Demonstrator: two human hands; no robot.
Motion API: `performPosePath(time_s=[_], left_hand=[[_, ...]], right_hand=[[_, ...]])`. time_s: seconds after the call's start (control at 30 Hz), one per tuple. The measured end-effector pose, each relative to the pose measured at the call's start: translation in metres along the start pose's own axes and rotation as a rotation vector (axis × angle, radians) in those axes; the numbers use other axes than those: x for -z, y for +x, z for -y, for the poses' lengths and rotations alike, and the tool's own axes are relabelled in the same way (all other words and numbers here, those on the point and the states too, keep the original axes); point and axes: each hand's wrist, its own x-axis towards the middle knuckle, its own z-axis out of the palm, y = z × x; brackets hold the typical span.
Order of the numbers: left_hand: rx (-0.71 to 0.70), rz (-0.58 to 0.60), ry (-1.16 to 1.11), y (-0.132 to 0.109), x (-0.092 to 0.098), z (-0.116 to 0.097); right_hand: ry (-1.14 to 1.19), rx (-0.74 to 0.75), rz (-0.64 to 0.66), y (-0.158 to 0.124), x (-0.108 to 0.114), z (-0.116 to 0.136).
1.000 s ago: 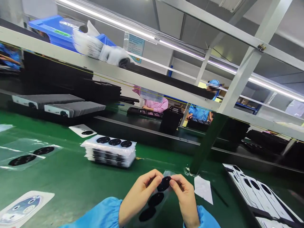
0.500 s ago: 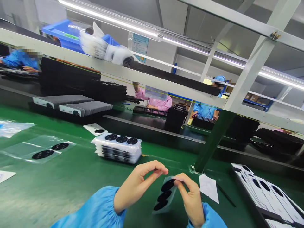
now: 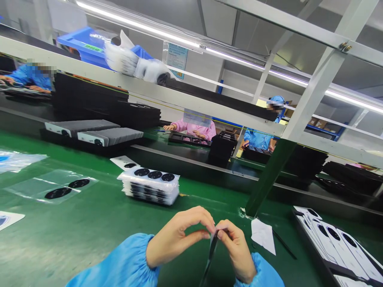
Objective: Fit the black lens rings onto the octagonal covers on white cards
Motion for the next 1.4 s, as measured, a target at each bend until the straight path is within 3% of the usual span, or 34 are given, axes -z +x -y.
performPosePath(time_s=[0.3,0.67,0.9,1.2,1.4], left_hand=[[-0.062,-0.072,0.021,-0.001,-0.006,0.000],[-0.079,0.013,0.147,0.001,-0.004,-0.008],[-0.183,0.048,0.335,0.000,0.000,-0.010],[-0.260,0.070,0.369,-0.001,0.000,-0.012],[-0.303,0.185,0.405,0.007,0.004,-0.027]], right_hand=[[0.090,-0.041,0.019,-0.003,-0.006,-0.006],[0.098,-0.019,0.102,-0.005,-0.011,0.000],[-0.349,0.316,0.115,-0.007,-0.003,0.042],[-0.524,0.381,0.342,0.004,-0.004,0.070],[-0.688,0.377,0.414,0.003,0.001,0.087]])
